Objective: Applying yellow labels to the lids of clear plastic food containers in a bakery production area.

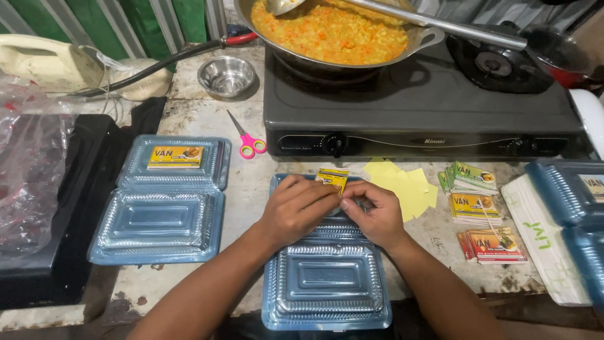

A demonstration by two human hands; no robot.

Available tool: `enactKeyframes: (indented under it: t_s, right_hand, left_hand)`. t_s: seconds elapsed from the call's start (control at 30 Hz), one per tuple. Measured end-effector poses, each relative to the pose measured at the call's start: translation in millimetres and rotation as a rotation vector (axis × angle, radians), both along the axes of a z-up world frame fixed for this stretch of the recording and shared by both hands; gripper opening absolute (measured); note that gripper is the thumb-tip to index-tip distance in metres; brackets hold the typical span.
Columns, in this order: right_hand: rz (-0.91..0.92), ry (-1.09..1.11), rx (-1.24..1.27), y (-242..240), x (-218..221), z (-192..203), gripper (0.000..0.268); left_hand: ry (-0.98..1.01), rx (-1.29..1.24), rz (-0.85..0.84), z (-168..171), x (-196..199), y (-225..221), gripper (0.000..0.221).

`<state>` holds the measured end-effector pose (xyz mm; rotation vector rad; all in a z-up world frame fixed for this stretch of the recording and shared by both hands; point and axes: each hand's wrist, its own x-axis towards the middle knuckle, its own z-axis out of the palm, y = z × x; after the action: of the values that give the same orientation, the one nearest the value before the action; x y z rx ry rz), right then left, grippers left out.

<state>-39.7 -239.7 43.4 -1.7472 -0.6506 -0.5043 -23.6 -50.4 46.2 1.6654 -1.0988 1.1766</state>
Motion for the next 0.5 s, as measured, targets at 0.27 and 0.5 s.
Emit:
enactKeyframes:
  t_s: [0.27, 0.5]
  right_hand:
    - [-0.006, 0.153, 0.090, -5, 5, -21, 0.007]
    - [-0.014, 0.179, 0.074, -2, 6, -15, 0.006]
  left_hand:
    - [0.026, 0.065, 0.035, 1, 0, 2, 0.005]
    - [0.064, 0.107, 0.029, 3, 0, 4, 0.003]
